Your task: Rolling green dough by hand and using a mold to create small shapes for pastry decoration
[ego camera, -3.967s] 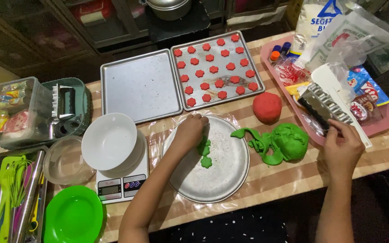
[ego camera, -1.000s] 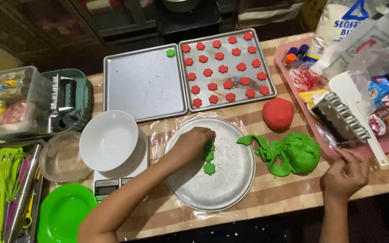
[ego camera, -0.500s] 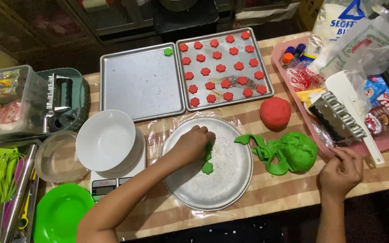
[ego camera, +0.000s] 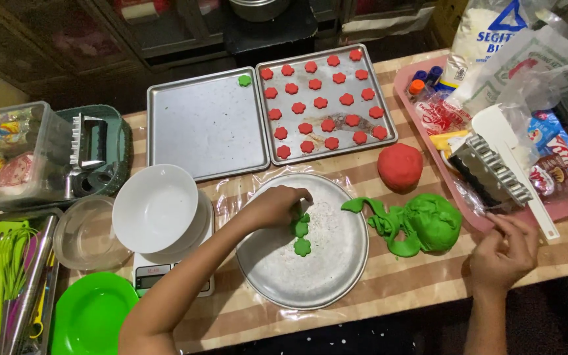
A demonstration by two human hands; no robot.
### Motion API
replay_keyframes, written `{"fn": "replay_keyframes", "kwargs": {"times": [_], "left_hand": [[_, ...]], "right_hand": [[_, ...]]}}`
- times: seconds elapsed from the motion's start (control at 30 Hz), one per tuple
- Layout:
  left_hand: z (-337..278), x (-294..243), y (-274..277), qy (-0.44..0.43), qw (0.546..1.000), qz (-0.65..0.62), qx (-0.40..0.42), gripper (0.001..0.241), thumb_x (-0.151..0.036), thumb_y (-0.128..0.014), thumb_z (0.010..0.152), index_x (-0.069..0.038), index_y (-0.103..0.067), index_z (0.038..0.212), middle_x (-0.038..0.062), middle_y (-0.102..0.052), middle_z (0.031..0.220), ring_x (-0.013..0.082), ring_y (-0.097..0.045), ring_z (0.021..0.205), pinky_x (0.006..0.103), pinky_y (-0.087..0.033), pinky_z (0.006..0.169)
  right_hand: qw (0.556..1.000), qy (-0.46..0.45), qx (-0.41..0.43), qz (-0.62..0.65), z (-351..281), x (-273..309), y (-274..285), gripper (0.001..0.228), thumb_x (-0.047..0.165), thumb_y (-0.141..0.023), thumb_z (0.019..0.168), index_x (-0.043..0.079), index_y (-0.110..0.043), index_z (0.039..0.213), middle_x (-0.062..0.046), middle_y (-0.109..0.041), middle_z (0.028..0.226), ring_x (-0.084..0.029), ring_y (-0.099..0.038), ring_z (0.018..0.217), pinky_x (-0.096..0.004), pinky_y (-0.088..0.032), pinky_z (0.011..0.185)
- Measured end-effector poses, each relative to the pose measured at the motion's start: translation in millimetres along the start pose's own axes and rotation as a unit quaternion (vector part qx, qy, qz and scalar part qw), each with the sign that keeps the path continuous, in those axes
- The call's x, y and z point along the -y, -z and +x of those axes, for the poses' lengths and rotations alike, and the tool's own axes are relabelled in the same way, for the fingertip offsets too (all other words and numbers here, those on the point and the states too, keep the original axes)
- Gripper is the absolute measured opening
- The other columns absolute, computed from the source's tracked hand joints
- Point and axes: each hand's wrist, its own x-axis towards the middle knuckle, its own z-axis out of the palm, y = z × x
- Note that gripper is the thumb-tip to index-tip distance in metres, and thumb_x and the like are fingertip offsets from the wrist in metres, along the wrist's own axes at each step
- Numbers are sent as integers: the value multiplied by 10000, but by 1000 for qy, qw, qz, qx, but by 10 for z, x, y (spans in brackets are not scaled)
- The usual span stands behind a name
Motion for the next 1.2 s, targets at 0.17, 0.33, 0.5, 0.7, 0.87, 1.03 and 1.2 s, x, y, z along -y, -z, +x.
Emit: {"fn": "replay_keyframes", "kwargs": {"times": [0.17, 0.33, 0.5, 0.7, 0.87, 1.03, 1.2], "left_hand": [[-270, -58, 267, -3, 995, -103, -5, 392, -81, -610, 910, -231, -633, 1272, 23, -729, 1018, 203, -655, 906, 373, -469, 760], [-503, -238, 447, -20, 983, -180, -37, 349, -83, -626, 935, -173, -621, 1272, 196, -757, 1101, 453, -717, 1058, 586, -541, 932], [-519, -329, 525, -44, 971, -226, -60, 357, -80, -623, 954, -156, -623, 1303, 184, -740, 1093, 418, -734, 1018, 499, -588, 880], [-518, -176, 435, -49, 949, -295, -97, 390, -93, -635, 967, -139, -623, 1354, 180, -725, 1102, 355, -729, 997, 454, -602, 847], [-589, -266, 327, -45, 936, -332, -110, 460, -136, -729, 924, -108, -614, 1369, 195, -717, 1103, 342, -716, 984, 441, -614, 828], [-635, -334, 269, -34, 931, -343, -119, 443, -124, -738, 913, -113, -641, 1345, 163, -730, 1034, 292, -711, 935, 400, -622, 790], [-590, -217, 112, -33, 907, -389, -157, 354, -117, -709, 939, -108, -672, 1291, 113, -705, 1026, 234, -666, 969, 361, -611, 796]], "right_hand": [[995, -13, 78, 61, 197, 713, -102, 266, -121, -566, 980, -26, -739, 1158, -176, -693, 1155, -323, -624, 1115, -429, -467, 1068], [904, -102, 306, 282, 342, 1612, -684, 310, 3, -682, 892, 30, -751, 1193, -186, -761, 1094, -363, -704, 1107, -475, -518, 992], [719, -154, 546, 402, 175, 1784, -1352, 445, 83, -699, 928, -45, -624, 1348, -220, -722, 1214, -294, -677, 1123, -482, -555, 970], [703, -224, 524, 425, 272, 1950, -1410, 218, 97, -777, 891, 25, -759, 1096, -57, -741, 891, -112, -645, 820, -254, -600, 702], [699, -231, 522, 431, 205, 1865, -1433, 197, 119, -790, 891, 32, -772, 1067, -50, -731, 827, -102, -633, 767, -226, -586, 649], [707, -242, 515, 419, 171, 1823, -1406, 169, 110, -776, 895, 37, -776, 1047, -47, -737, 823, -108, -634, 784, -237, -575, 673], [695, -335, 441, 458, 125, 1985, -1290, 159, 140, -671, 980, 38, -739, 1081, -4, -639, 852, -115, -589, 838, -250, -513, 754]]}}
